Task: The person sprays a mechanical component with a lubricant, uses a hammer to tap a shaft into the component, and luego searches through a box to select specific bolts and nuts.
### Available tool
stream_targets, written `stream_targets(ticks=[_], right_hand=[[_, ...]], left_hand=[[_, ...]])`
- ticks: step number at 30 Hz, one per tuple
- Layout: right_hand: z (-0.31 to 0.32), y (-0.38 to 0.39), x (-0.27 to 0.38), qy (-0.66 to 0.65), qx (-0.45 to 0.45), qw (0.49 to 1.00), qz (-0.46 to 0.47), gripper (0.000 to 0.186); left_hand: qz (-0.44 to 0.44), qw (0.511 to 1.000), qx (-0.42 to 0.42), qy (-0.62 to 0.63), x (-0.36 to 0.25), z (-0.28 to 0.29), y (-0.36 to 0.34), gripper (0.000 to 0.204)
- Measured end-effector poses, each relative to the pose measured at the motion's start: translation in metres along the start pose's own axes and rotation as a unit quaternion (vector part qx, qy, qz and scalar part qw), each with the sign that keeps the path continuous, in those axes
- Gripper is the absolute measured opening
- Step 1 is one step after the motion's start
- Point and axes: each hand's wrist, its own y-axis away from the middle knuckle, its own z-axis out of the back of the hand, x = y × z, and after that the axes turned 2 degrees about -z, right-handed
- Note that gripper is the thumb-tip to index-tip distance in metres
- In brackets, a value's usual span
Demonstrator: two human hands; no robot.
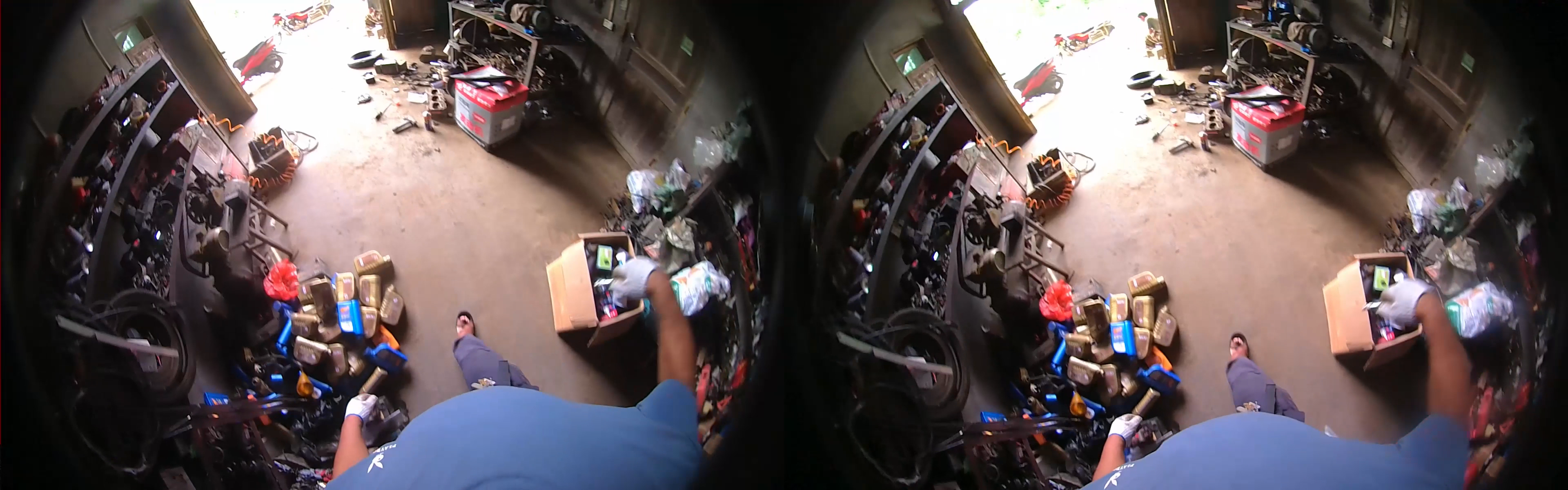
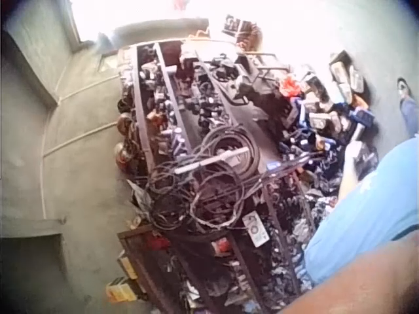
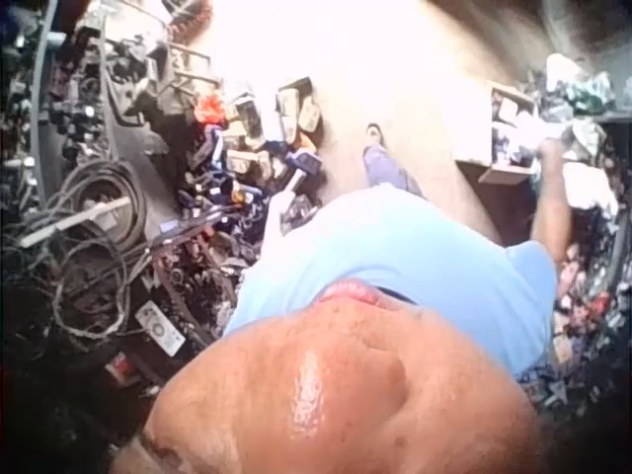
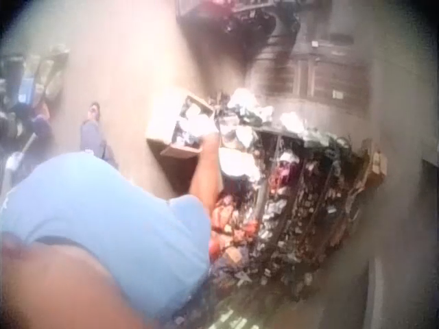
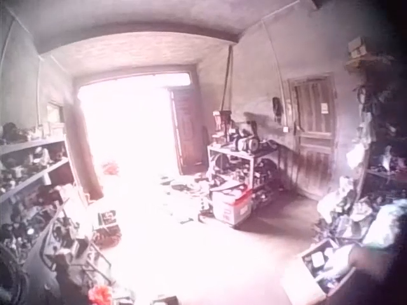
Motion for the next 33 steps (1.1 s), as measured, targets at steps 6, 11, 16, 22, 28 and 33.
stream_targets(ticks=[6,11,16,22,28,33], right_hand=[[-0.076,-0.258,0.088,-0.100,0.008,0.992,0.079,0.077],[0.022,-0.376,0.180,-0.263,0.073,0.946,0.174,0.055],[0.126,-0.499,0.204,-0.286,0.154,0.943,0.071,0.075],[0.098,-0.598,0.146,-0.275,0.202,0.927,-0.154,0.068],[0.171,-0.649,0.176,-0.401,0.144,0.866,-0.262,0.037],[0.119,-0.828,0.189,-0.279,0.082,0.939,-0.185,0.049]], left_hand=[[0.067,0.996,0.039,0.044,-0.143,0.089,-0.051,0.043],[0.114,0.961,-0.033,0.251,-0.205,0.144,-0.114,0.035],[-0.094,0.984,-0.020,-0.149,-0.196,0.176,-0.209,0.050],[-0.009,0.982,0.155,-0.104,-0.275,0.254,-0.366,0.046],[-0.161,0.910,0.006,-0.382,-0.407,0.430,-0.593,0.034],[0.019,0.970,-0.078,0.228,-0.568,0.558,-0.701,0.037]])
